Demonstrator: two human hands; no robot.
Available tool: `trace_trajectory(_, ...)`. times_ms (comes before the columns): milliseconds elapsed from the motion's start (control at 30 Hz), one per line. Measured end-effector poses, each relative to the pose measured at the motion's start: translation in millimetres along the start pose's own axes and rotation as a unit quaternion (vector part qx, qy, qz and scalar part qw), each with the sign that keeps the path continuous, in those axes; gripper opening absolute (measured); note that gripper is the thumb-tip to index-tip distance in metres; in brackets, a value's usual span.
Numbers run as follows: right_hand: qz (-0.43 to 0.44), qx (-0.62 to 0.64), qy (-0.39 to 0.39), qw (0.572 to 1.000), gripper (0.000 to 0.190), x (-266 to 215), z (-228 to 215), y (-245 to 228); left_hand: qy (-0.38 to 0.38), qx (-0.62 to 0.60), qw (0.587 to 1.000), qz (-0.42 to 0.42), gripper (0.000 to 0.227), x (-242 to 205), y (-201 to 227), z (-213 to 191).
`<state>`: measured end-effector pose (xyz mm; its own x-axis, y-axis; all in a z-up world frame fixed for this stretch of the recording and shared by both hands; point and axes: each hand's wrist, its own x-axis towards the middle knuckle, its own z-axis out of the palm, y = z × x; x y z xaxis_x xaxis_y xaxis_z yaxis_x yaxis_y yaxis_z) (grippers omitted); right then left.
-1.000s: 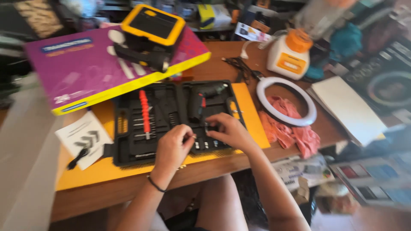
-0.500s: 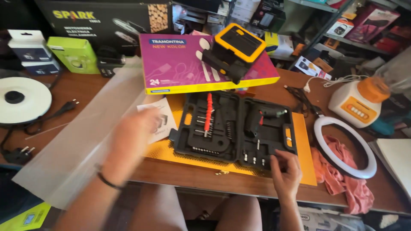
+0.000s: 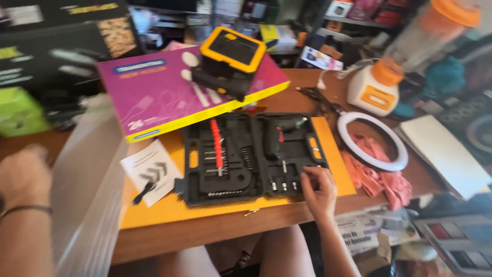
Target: The person opens a black plastic toolkit, removes a cordless drill and a manual, and then systematically arranges various drill bits and attachments into their designated slots within the case before closing it.
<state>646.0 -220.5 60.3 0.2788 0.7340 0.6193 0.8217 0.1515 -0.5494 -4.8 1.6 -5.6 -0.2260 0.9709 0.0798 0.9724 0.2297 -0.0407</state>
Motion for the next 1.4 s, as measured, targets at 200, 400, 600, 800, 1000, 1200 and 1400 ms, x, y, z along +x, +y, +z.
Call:
trace_trajectory(200,0.019,0.020,0.011,1.000,0.013,0.9,2.3,-6.9,0.103,-0.135,0.983,0.067,0.024,56.7,-50.6,154.4)
trace_trajectory(400,0.017,0.017,0.021,0.999,0.013,-2.5,3.4,-2.9,0.263,-0.042,0.954,0.140,0.031,-43.1,46.4,-26.9)
trace_trajectory(600,0.004,0.016,0.039,0.999,0.020,-0.2,8.3,-5.2,0.272,-0.223,0.891,0.287,0.029,-136.8,180.4,-111.5)
trace_trajectory(800,-0.025,0.045,0.040,0.998,0.024,-3.7,10.3,19.9,0.197,-0.261,0.879,0.348,0.032,-167.3,278.1,-89.9)
trace_trajectory(1000,-0.047,0.008,0.011,0.999,0.013,0.8,3.8,4.0,0.194,-0.308,0.847,0.388,0.046,-195.3,317.9,-97.2)
trace_trajectory(1200,0.050,0.090,-0.029,0.994,0.013,11.5,-5.3,-8.9,0.210,-0.311,0.850,0.369,0.041,-204.9,324.1,-109.8)
trace_trajectory(1400,-0.017,0.049,-0.044,0.998,0.020,33.4,-6.7,-13.1,0.218,-0.248,0.892,0.308,0.044,-205.2,324.0,-90.3)
